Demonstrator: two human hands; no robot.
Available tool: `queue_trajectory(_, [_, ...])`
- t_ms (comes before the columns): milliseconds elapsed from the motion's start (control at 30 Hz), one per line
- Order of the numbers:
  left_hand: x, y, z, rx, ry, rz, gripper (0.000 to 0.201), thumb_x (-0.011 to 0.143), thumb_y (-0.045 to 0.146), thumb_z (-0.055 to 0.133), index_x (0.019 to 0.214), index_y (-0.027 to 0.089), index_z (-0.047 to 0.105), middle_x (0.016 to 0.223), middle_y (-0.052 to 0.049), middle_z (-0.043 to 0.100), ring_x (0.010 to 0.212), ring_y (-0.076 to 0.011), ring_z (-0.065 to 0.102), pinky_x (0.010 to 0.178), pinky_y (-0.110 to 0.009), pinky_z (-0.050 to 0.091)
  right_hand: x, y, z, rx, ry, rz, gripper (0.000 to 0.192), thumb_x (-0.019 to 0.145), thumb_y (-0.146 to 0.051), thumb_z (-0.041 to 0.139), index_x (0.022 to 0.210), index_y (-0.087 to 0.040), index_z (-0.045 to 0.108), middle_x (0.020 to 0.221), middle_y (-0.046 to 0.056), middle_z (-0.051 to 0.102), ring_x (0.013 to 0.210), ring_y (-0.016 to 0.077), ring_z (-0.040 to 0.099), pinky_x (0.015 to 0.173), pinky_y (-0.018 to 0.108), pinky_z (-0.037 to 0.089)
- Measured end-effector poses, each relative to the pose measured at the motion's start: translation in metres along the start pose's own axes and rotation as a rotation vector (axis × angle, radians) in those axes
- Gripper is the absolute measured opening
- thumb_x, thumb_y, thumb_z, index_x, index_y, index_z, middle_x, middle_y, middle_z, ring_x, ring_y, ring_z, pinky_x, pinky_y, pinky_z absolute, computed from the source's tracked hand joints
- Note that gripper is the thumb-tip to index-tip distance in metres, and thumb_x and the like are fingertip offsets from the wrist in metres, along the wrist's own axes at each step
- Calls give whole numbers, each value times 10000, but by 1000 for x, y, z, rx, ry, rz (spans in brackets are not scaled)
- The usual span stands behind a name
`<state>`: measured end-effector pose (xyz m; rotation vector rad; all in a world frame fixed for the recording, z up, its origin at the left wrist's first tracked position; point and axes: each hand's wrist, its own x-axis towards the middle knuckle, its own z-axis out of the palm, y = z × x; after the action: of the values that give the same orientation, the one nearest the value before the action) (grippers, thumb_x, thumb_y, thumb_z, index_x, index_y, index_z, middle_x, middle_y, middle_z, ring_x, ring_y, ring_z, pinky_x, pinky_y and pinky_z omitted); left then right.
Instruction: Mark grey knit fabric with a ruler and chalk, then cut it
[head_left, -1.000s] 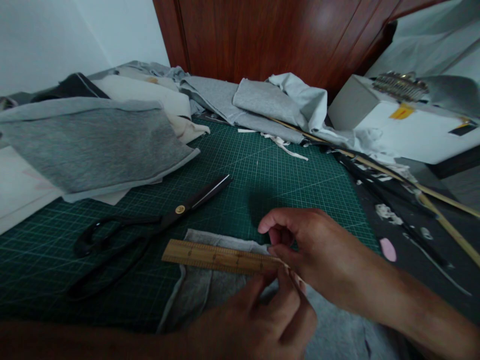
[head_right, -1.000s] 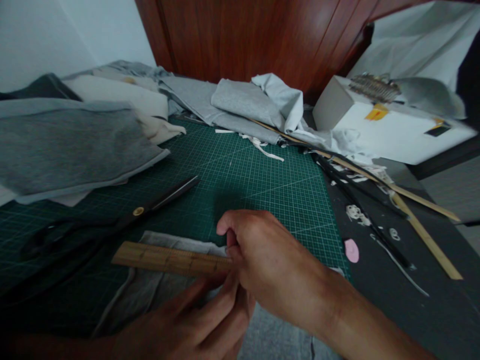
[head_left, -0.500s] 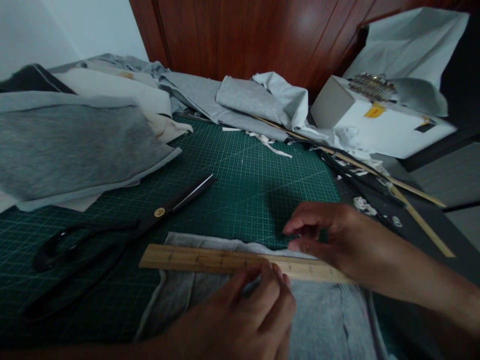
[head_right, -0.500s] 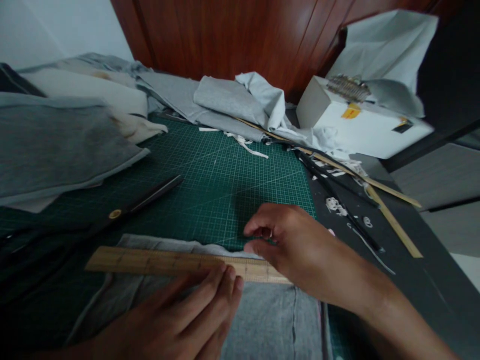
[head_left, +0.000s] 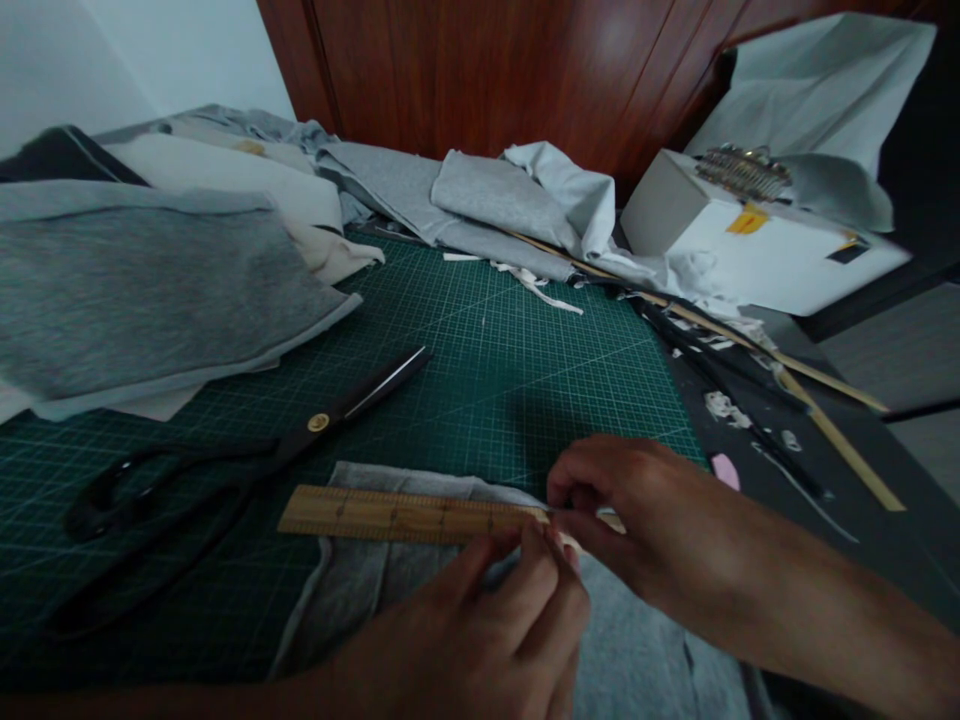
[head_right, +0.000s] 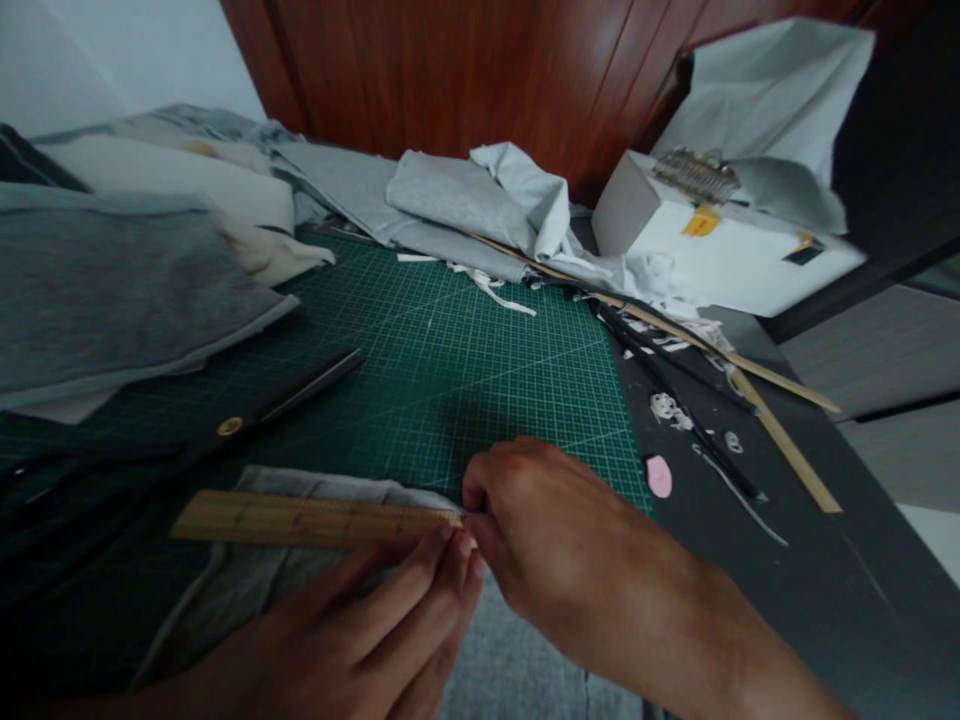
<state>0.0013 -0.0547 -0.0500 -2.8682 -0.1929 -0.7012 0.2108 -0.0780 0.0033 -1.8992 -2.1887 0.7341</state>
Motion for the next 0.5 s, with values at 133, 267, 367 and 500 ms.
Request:
queue_trajectory(133, [2,-2,4,3,29,-27,347,1030,234,436,1122,154,761,1188,-43,736,1150,-225,596,960,-331,481,-2,0,1,7,39,-50,106,927,-128,608,905,-212,670,891,6,668,794,168,595,690,309,417])
queue_trajectory(267, [3,0,1,-11,-7,-27,326,1032,240,457,1138,146,750,1210,-55,727,1177,-230,589,970,-340,477,-5,-5,3,-42,69,-78,155,928,-82,584,874,-214,645,873,5,658,789,176,582,693,327,399])
queue_trajectory(367, [1,3,-3,-24,-55,-35,330,1038,245,455,1191,135,726,1243,-65,712,1211,-236,567,998,-355,461,-2,-6,5,6,104,-53,162,922,-74,591,868,-222,630,823,-12,653,724,159,582,637,312,383])
queue_trajectory(500, [-3,3,-5,-21,-85,-15,342,1026,292,500,1240,122,706,1297,-83,691,1237,-247,552,1003,-369,458,7,-4,9,212,193,-25,223,893,-23,587,931,-236,642,808,-39,665,690,126,620,624,272,447])
